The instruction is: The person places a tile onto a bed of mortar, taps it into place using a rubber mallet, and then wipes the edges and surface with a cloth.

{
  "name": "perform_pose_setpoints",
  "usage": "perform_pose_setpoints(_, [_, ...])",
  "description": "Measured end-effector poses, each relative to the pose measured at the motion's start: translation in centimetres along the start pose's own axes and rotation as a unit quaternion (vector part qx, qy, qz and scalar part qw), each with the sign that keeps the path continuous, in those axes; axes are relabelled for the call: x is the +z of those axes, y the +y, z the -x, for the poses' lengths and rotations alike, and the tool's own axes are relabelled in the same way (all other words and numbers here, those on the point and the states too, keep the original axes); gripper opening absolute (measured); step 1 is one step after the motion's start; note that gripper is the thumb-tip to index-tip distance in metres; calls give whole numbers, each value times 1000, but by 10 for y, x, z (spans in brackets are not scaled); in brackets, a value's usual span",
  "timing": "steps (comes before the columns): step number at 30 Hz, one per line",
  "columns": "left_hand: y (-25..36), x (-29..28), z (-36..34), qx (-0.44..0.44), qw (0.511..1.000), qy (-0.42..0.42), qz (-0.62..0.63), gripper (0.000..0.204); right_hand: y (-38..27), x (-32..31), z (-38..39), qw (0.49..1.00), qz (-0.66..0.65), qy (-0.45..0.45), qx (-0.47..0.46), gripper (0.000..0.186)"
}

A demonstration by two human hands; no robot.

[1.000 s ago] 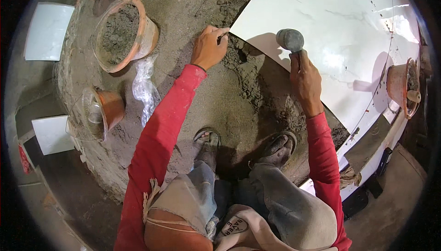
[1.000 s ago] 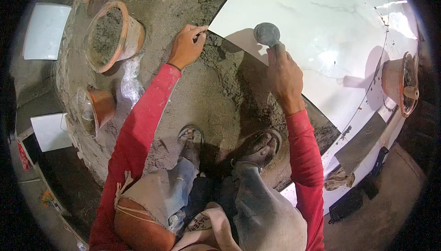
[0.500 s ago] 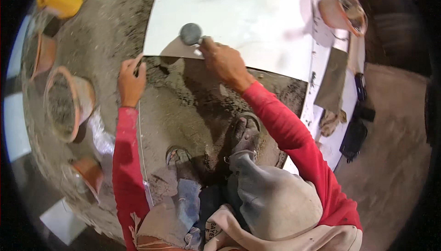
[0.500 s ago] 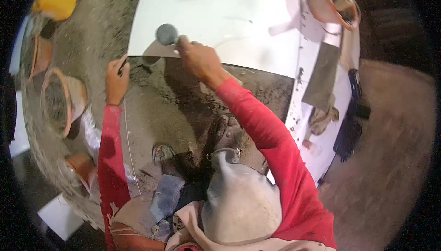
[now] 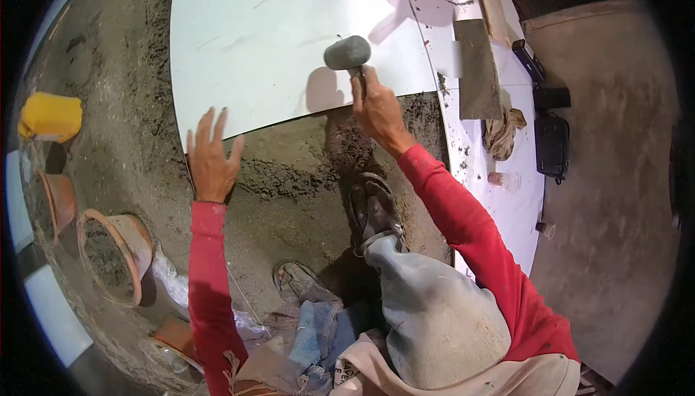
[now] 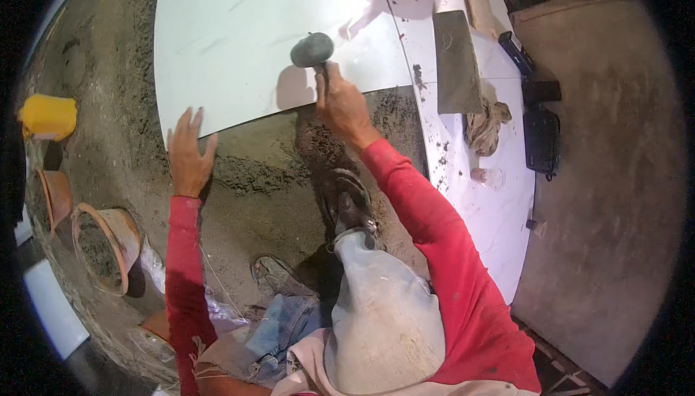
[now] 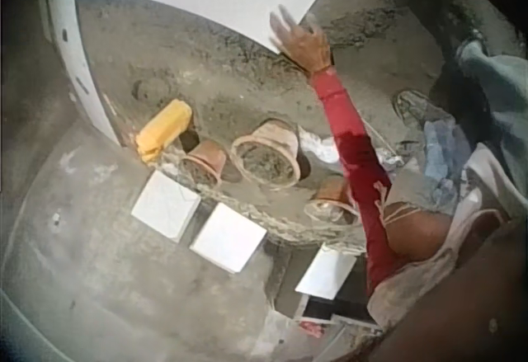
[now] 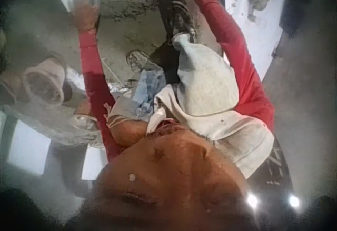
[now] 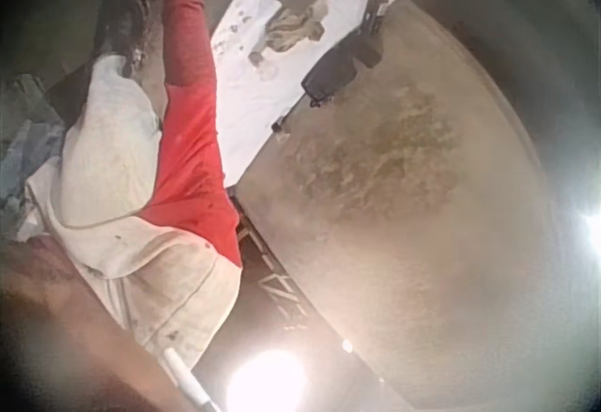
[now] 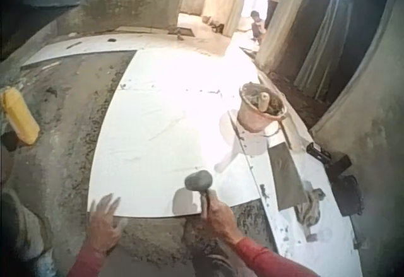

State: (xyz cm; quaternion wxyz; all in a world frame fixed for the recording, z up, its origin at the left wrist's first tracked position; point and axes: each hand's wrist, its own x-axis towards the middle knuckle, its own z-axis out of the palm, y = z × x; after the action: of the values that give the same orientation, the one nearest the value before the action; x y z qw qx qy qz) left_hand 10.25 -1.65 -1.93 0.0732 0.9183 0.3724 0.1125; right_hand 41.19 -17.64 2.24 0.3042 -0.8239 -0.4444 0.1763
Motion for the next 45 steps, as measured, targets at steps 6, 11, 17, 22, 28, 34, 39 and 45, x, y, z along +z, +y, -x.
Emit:
perform_pose_setpoints(6, [32, 13, -51, 110, 990, -90, 15, 72, 31, -21, 7, 992, 76, 92, -28, 24])
perform_pose_setpoints(11, [68, 19, -80, 169, 974, -148, -2, 74, 50, -30, 20, 991, 62, 111, -41, 23])
perform_pose_setpoints(17, [112, 34, -117, 252, 950, -183, -29, 73, 63, -46, 35, 991, 66, 60, 105, 25])
perform_pose_setpoints(22, [173, 67, -129, 260, 960, -102, -17, 71, 89, -58, 65, 980, 80, 137, 119, 25])
perform_pose_setpoints(28, [172, 86, -121, 249, 963, -62, 78, 61, 87, -64, 47, 980, 78, 141, 120, 26])
perform_pose_setpoints(34, [138, 74, -137, 222, 968, -106, 41, 57, 101, -67, 7, 983, 125, 114, 69, 29])
perform_pose_setpoints(39, [92, 59, -146, 129, 987, -96, -4, 61, 77, -59, -22, 988, 111, 84, 65, 31])
perform_pose_setpoints(45, [72, 55, -145, 81, 994, -68, -15, 69, 66, -47, -31, 986, 110, 123, 6, 27])
